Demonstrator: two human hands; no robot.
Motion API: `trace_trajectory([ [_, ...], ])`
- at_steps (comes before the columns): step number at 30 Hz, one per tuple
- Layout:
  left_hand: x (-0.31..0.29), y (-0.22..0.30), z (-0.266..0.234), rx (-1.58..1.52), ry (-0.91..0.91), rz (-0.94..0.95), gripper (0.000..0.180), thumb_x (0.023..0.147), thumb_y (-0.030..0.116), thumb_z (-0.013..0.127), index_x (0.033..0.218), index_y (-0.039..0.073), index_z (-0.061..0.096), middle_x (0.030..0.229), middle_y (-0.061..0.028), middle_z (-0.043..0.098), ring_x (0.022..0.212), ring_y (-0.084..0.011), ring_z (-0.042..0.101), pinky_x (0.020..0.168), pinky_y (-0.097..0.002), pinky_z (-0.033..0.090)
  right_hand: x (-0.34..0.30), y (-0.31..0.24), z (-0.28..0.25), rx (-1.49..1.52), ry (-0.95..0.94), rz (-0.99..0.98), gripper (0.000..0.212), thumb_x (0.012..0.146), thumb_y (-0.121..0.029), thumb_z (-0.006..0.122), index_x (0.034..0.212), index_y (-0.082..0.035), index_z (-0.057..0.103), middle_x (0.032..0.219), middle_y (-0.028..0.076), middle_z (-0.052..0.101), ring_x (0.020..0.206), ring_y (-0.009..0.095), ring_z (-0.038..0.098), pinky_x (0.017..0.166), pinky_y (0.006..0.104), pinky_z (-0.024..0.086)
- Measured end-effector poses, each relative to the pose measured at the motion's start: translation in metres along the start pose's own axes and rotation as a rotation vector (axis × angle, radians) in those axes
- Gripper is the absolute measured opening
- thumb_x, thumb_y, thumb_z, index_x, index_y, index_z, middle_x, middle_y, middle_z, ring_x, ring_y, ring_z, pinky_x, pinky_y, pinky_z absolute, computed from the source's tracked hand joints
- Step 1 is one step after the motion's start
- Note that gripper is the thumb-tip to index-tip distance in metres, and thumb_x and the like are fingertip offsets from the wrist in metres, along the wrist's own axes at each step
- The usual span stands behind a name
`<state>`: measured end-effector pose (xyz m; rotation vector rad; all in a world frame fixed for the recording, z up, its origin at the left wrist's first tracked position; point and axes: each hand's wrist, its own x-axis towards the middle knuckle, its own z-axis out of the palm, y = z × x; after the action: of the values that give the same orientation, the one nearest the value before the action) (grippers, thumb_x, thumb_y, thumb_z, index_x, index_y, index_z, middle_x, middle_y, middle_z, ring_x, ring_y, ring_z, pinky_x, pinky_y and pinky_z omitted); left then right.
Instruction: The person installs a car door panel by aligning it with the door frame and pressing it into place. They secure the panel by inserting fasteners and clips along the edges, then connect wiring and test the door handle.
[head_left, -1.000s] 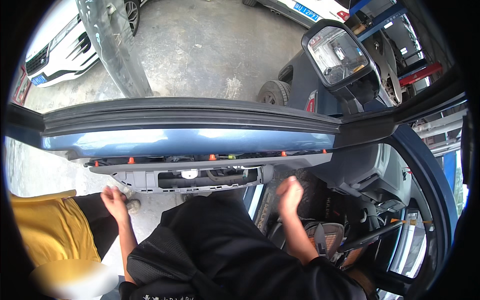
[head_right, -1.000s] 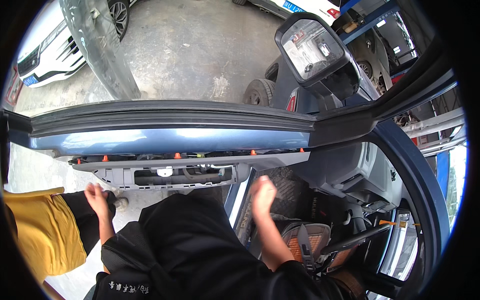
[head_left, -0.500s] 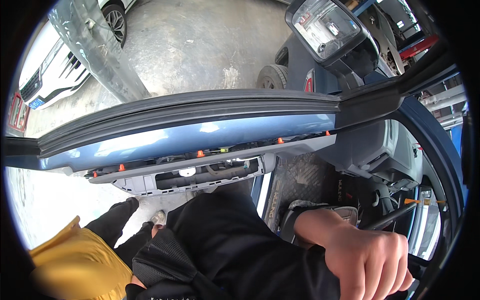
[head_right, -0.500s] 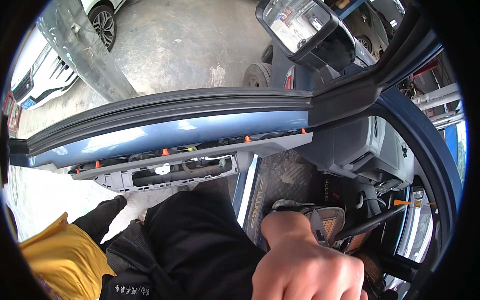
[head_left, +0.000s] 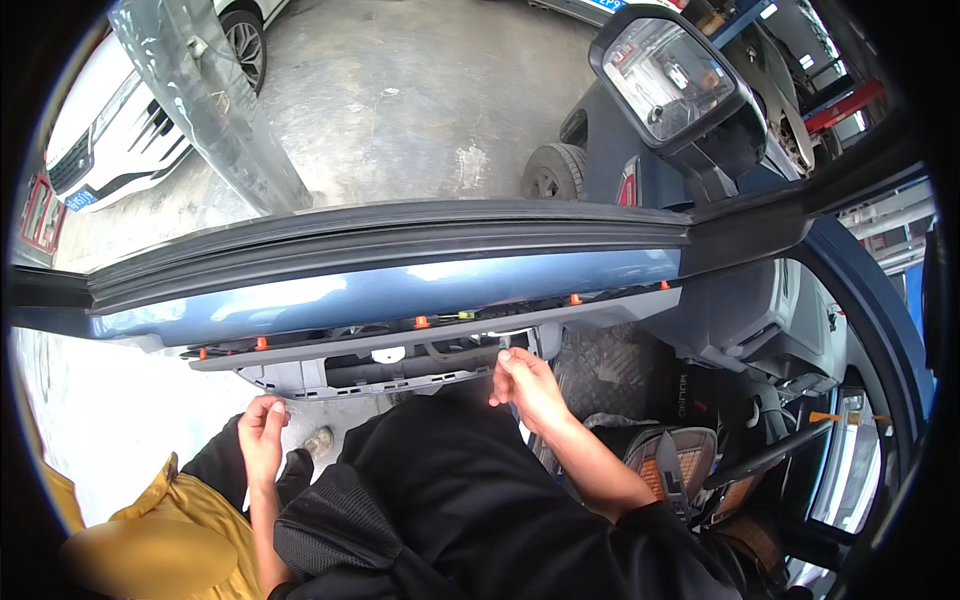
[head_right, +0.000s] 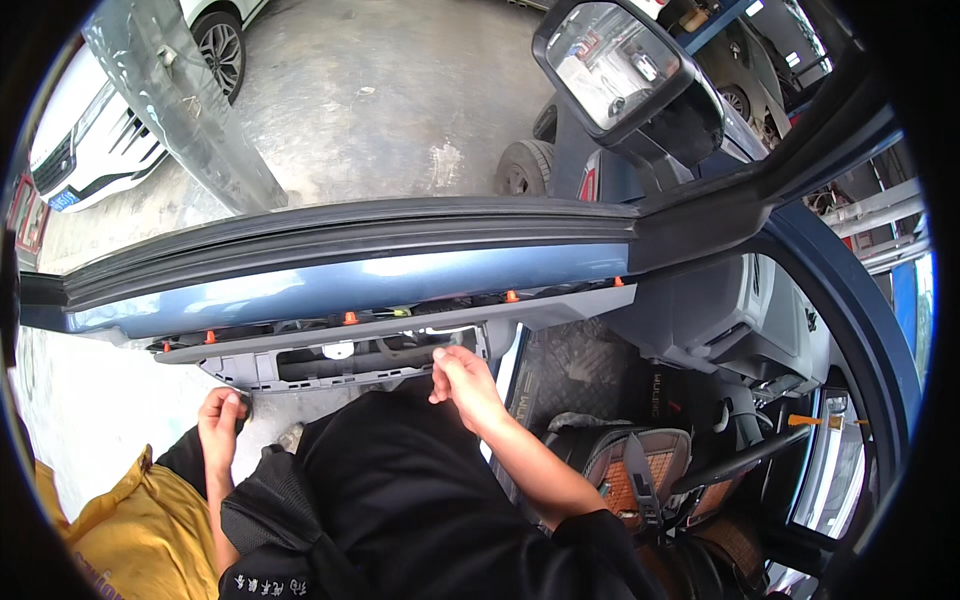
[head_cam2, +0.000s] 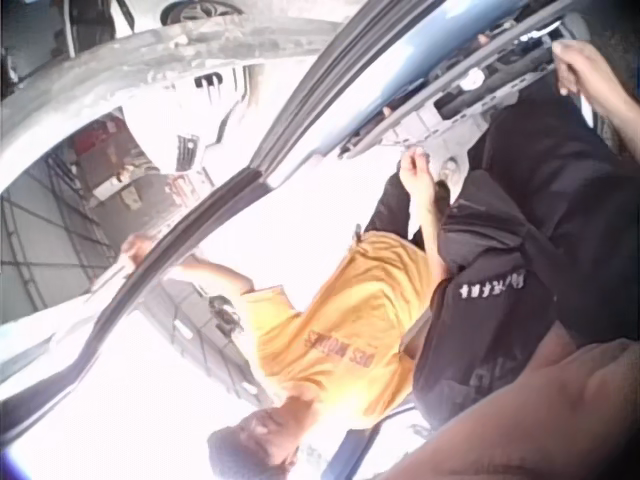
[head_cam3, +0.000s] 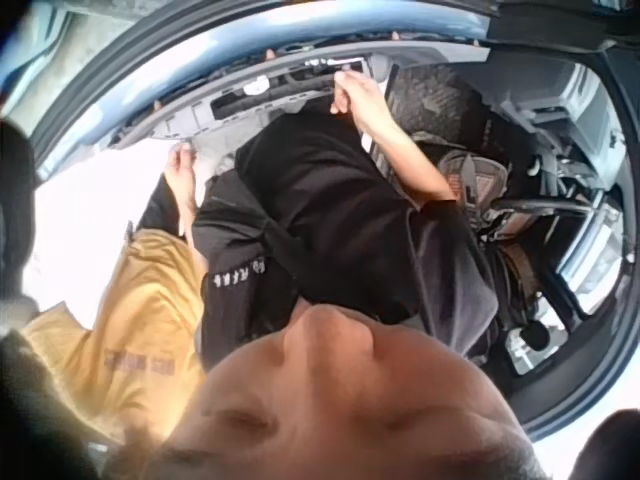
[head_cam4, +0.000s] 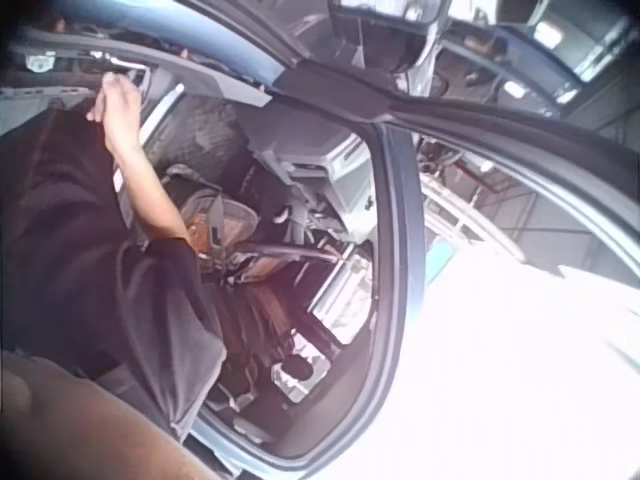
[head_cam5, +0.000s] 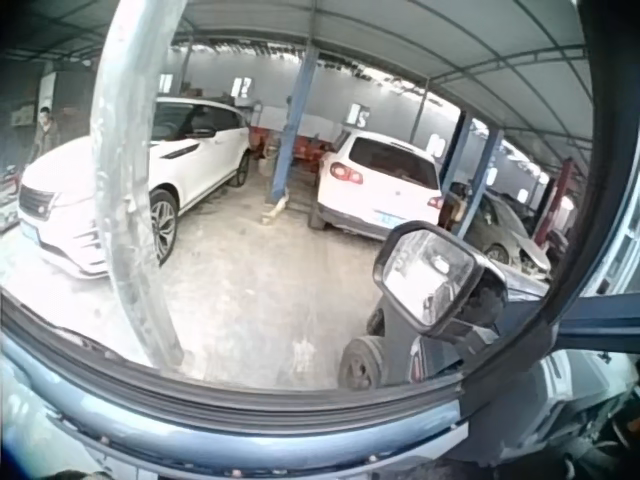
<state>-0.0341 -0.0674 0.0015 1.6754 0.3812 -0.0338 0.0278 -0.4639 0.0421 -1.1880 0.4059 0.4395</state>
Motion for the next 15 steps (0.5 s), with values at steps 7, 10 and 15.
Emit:
trace_trajectory([
  [7, 0.000, 0.154, 0.049, 0.731, -0.039, 0.885, 0.028, 0.068, 0.002, 0.069, 0.095, 0.002, 0.058, 0.094, -0.0136, 0.059, 0.086, -0.0314, 0.057, 0.081, -0.0400, 0.046, 0.033, 0.005, 0.002, 0.202, 0.092, 0.024, 0.031, 0.095, -0.028, 0.056, 0.103, -0.001, 0.044, 0.094, 0.017, 0.063, 0.075, 0.025, 0.066, 0.067, 0.0360, 0.057],
  [10, 0.014, 0.175, 0.073, 0.891, -0.075, 1.028, 0.036, 0.064, 0.004, 0.074, 0.097, 0.003, 0.059, 0.102, -0.0128, 0.059, 0.093, -0.0334, 0.057, 0.083, -0.0441, 0.045, 0.037, 0.005, 0.002, 0.244, 0.076, -0.017, 0.032, 0.096, -0.029, 0.055, 0.102, 0.001, 0.047, 0.098, 0.022, 0.064, 0.077, 0.026, 0.066, 0.068, 0.0367, 0.057],
  [15, 0.023, 0.181, 0.108, 0.956, -0.121, 1.093, 0.040, 0.066, 0.006, 0.072, 0.104, 0.000, 0.060, 0.102, -0.0132, 0.060, 0.090, -0.0317, 0.058, 0.079, -0.0426, 0.047, 0.046, 0.016, -0.001, 0.291, 0.078, -0.057, 0.034, 0.096, -0.028, 0.054, 0.106, 0.004, 0.048, 0.103, 0.025, 0.064, 0.078, 0.028, 0.067, 0.068, 0.0370, 0.058],
])
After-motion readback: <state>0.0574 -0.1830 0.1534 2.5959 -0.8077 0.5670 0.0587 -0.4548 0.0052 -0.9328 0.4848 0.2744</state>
